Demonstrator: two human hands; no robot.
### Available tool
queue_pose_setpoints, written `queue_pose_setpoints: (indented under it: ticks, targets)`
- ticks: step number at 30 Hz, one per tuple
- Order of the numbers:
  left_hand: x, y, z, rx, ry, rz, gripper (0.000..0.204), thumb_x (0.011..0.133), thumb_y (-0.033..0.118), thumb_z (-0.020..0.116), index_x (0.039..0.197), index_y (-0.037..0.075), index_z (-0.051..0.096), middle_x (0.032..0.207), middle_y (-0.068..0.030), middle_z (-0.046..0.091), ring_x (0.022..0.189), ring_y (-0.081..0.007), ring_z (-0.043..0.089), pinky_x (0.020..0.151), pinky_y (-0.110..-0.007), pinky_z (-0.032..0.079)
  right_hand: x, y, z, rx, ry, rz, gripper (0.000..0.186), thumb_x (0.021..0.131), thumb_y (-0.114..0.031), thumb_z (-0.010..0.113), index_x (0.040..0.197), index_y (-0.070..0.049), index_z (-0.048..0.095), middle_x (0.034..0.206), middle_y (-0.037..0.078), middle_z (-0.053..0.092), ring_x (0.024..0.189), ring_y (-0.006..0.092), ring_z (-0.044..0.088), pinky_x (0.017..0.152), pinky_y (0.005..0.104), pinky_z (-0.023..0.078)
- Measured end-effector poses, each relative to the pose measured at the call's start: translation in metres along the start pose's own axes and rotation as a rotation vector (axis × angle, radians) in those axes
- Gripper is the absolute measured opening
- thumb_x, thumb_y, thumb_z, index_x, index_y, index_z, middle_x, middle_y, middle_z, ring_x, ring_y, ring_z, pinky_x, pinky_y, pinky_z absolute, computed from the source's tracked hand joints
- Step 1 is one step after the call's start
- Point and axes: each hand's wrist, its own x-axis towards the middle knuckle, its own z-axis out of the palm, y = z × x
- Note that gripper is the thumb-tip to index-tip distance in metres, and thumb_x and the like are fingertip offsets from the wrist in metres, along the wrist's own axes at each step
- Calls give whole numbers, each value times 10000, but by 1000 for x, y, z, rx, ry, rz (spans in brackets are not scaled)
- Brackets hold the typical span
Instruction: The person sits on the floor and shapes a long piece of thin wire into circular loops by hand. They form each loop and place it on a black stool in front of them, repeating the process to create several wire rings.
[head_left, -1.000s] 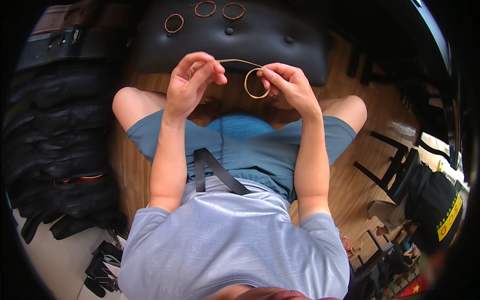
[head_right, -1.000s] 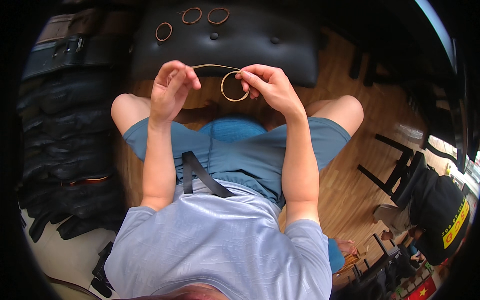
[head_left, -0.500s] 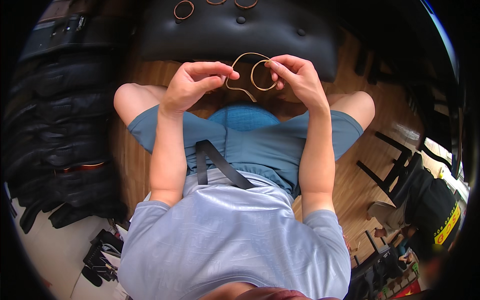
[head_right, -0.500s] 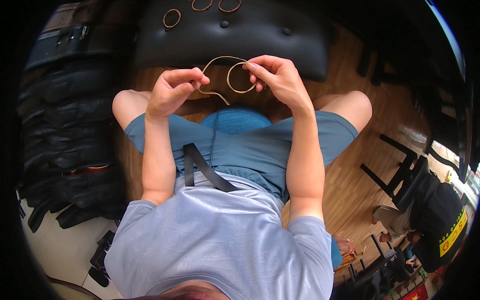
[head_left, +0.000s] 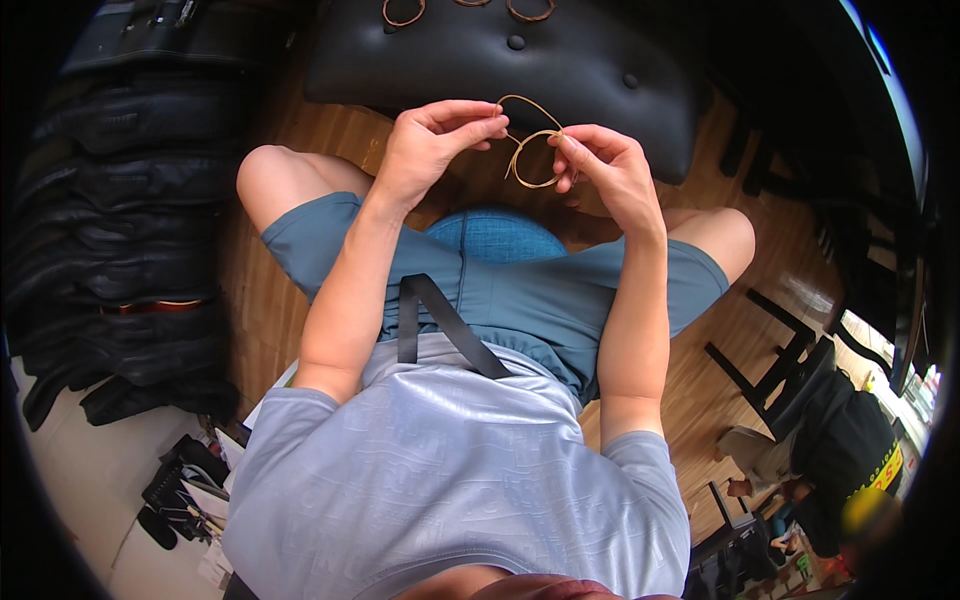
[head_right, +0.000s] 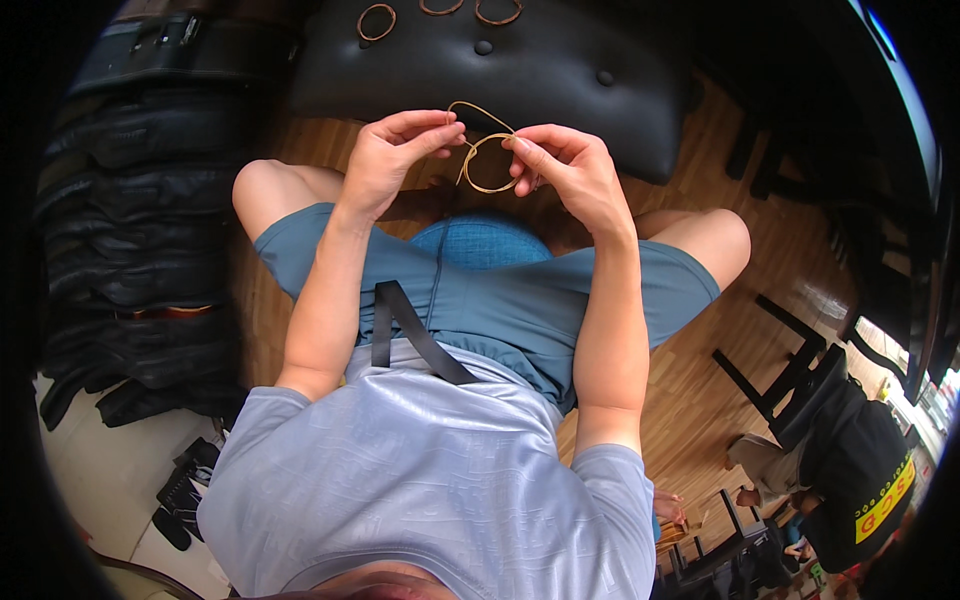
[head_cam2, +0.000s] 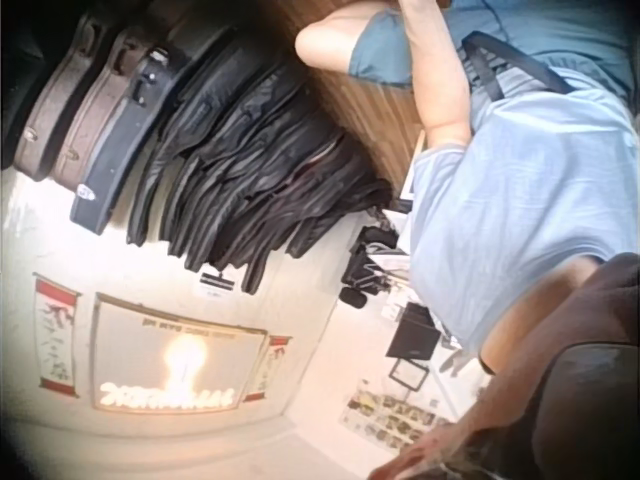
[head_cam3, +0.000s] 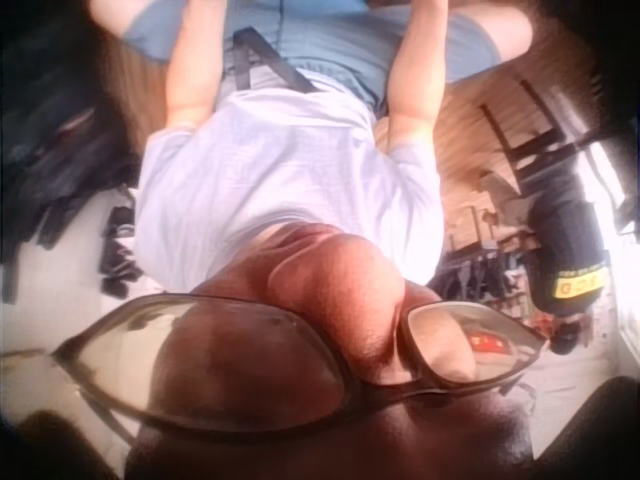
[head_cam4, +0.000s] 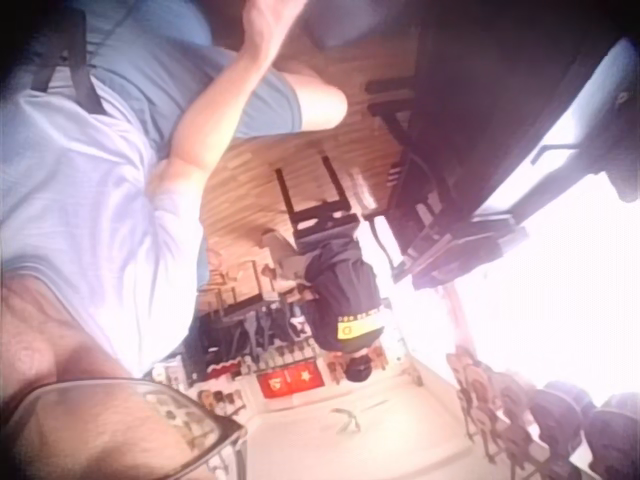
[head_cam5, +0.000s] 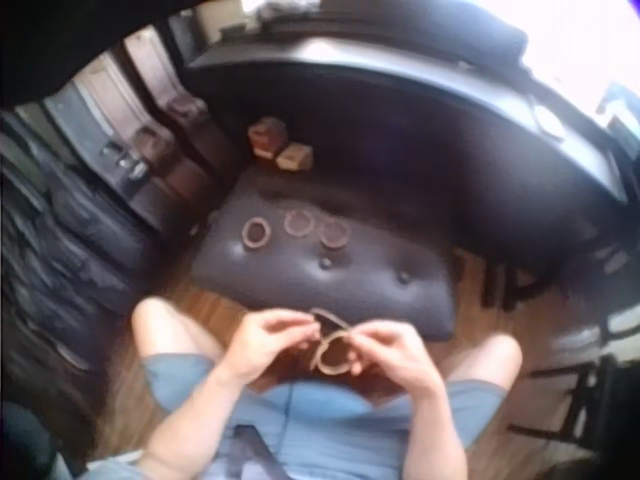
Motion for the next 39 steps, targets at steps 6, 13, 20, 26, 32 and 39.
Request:
queue_pose_setpoints:
  ticks: [6, 13, 20, 26, 32, 39]
  targets:
    - [3, -3, 7, -2, 108, 29, 231, 922, 86, 723, 1129, -14, 703, 1039, -111, 748, 970, -180, 722, 836, -274, 579, -2, -1, -1, 76, -31, 28, 213, 983, -169, 664, 1055, 28, 701, 793, 59, 670, 660, 119, 650, 636, 250, 551]
    - [-2, 2, 15, -107, 85, -49, 233, 910, 107, 742, 1103, -19, 715, 1006, -99, 752, 957, -161, 720, 846, -275, 578, 2, 0, 6, 22, 31, 15, 227, 974, -175, 678, 1062, 33, 702, 829, 74, 695, 702, 143, 683, 680, 266, 563]
    - [0, -6, 11, -234, -59, -149, 283, 981, 189, 661, 1195, 4, 671, 1055, -107, 739, 993, -152, 696, 925, -278, 534, 5, 2, 0, 48, 92, 4, 252, 960, -183, 700, 1084, 36, 703, 876, 102, 715, 757, 179, 719, 724, 282, 589]
    - [-3, -6, 15, -257, -195, -210, 328, 1021, 224, 599, 1273, 14, 602, 1080, -47, 663, 1038, -98, 604, 978, -273, 465, 9, 7, 3, 16, 142, -24, 255, 959, -160, 699, 1097, 54, 697, 910, 116, 727, 807, 184, 733, 756, 285, 598]
    - [0, -19, 19, -137, -172, -281, 418, 894, 126, 758, 1258, 2, 594, 1081, -35, 640, 968, -63, 591, 816, -226, 475, 11, 15, 13, -126, 156, -116, 217, 955, -115, 693, 1083, 59, 708, 909, 96, 734, 807, 167, 726, 765, 271, 592]
    - [-6, -10, 21, -131, -229, -298, 690, 839, 50, 781, 1437, -23, 446, 1283, -136, 559, 963, -123, 616, 868, -236, 514, 12, 17, 4, -194, 282, -167, 213, 962, -116, 689, 1098, 47, 695, 878, 85, 716, 727, 135, 694, 683, 240, 559]
